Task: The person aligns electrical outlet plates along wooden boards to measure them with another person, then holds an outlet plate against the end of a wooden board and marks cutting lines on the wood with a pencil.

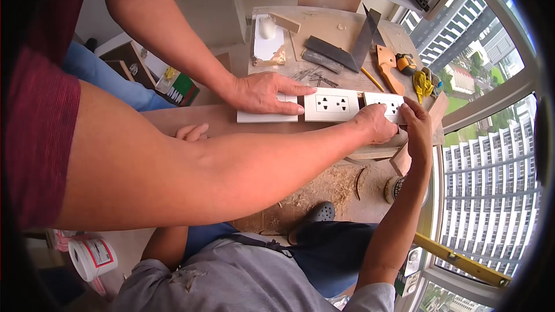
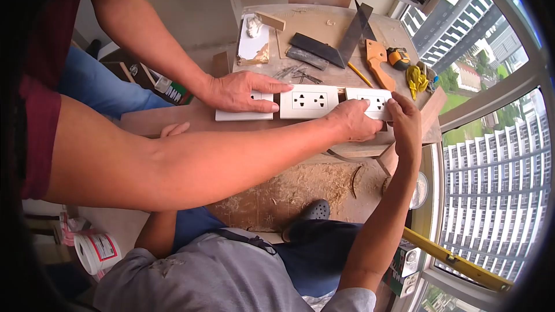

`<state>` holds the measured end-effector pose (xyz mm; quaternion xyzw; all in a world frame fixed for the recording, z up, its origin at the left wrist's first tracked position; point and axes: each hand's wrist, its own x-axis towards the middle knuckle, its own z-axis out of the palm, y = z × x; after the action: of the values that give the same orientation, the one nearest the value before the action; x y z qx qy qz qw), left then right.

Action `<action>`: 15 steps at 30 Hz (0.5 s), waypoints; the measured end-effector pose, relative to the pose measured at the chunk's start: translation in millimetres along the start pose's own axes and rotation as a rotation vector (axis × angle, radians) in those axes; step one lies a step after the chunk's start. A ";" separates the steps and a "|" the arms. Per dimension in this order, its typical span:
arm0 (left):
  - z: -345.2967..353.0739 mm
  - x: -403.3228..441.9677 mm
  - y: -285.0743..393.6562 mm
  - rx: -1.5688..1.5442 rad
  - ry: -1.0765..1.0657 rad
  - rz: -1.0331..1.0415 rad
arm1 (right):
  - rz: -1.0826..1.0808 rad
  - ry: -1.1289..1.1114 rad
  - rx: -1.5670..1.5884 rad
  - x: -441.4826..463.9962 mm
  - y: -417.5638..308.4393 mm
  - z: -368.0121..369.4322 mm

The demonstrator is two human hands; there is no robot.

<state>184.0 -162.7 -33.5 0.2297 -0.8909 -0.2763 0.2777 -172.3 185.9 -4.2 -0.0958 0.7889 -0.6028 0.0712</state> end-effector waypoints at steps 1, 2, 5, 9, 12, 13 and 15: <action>2.6 -1.1 -3.1 0.065 -0.018 0.067 | 0.003 -0.021 -0.002 1.3 -0.5 -1.3; 5.3 -1.9 -6.1 0.130 -0.037 0.134 | 0.004 -0.021 -0.004 2.2 0.1 -0.8; 7.8 -2.3 -7.2 0.305 -0.100 0.349 | -0.028 -0.034 -0.026 2.8 1.0 -1.6; 12.6 -1.4 -7.8 0.499 -0.172 0.664 | -0.014 -0.012 -0.059 3.9 4.9 -4.3; 11.1 0.1 -9.9 0.679 -0.205 0.892 | 0.003 -0.016 -0.028 6.4 6.8 -5.3; 9.9 0.9 -10.8 0.743 -0.215 0.965 | 0.008 -0.024 -0.026 5.7 5.6 -4.8; 7.9 2.0 -12.7 0.871 -0.234 1.112 | 0.010 -0.038 -0.006 5.6 5.8 -4.2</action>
<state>180.8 -170.4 -46.1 -0.1995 -0.9294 0.2640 0.1633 -179.1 190.0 -8.6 -0.1035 0.7898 -0.5979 0.0890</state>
